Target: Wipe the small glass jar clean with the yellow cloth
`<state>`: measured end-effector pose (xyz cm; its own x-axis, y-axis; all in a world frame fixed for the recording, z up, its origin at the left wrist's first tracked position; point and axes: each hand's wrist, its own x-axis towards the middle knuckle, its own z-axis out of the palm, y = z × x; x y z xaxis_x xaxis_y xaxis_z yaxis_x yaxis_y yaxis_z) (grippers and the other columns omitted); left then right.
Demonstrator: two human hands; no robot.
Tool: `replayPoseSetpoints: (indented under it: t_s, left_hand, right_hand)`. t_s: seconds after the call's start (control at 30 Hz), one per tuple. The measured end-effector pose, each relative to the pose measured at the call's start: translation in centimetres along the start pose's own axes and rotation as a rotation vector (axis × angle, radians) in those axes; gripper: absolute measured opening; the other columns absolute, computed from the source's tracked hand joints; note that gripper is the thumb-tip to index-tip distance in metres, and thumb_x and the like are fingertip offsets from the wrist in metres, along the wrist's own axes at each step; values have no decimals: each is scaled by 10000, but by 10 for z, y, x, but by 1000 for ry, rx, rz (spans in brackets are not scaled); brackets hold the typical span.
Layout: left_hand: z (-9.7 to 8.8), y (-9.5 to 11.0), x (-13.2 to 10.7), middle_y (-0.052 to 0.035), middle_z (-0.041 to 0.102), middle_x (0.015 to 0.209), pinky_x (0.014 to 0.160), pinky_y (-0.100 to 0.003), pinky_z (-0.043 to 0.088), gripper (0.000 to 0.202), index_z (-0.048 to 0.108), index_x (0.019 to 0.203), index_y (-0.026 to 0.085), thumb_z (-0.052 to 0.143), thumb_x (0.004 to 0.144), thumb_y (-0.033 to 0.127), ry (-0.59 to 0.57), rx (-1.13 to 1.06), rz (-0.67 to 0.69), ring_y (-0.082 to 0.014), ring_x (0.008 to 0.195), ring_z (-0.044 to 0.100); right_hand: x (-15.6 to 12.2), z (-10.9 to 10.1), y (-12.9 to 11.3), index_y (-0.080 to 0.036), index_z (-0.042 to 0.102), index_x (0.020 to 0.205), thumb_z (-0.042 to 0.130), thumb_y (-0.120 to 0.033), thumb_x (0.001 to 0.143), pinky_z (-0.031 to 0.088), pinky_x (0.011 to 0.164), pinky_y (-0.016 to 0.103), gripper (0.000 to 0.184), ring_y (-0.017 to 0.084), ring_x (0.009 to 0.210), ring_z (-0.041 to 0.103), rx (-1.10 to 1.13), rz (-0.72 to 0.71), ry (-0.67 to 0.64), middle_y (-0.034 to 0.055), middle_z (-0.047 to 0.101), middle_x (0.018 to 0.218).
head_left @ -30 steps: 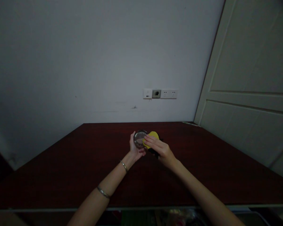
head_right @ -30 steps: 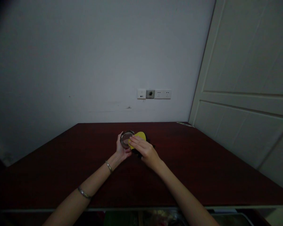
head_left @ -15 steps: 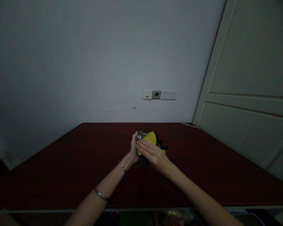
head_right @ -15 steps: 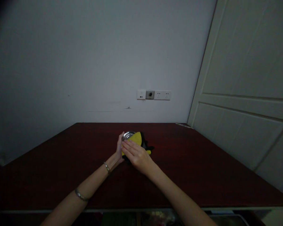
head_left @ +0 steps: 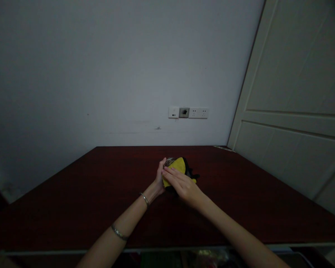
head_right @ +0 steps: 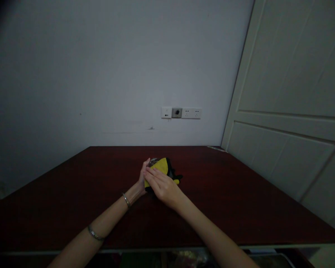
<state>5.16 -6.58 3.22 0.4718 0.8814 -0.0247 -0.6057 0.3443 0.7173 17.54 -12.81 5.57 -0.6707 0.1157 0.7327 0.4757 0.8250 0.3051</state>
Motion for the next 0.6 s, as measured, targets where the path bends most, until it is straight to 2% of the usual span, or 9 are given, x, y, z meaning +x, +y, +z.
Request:
replayPoseSetpoints:
  t_s: [0.2,0.4,0.53,0.6]
  left_hand:
    - [6,-1,-6,-48,627,595,566,-244,471,448,585,663,117,589,671,565,73,-61,14,-153,565,603]
    - [17,4,-15,-42,648,617,571,-232,468,424,624,679,117,630,637,539,31,-2,109,-142,553,598]
    - [14,3,-14,-52,645,632,581,-223,483,417,620,668,114,621,652,530,-20,4,84,-141,583,607]
    - [10,1,-12,-52,635,634,577,-215,487,407,610,667,111,613,668,518,-27,-13,77,-137,595,606]
  right_hand:
    - [-4,-2,-2,-93,550,1153,388,-113,905,446,990,421,297,242,1262,401,-22,-41,17,162,553,1241]
    - [-6,1,-2,-75,588,1081,438,-120,892,502,925,398,246,228,1092,554,-1,-20,78,138,653,1058]
    - [-5,0,0,-73,592,1073,446,-103,882,502,912,412,242,245,1096,538,5,-74,113,136,658,1028]
    - [-4,-1,1,-77,576,1103,445,-102,879,498,913,416,260,250,1118,520,38,-55,124,141,649,1047]
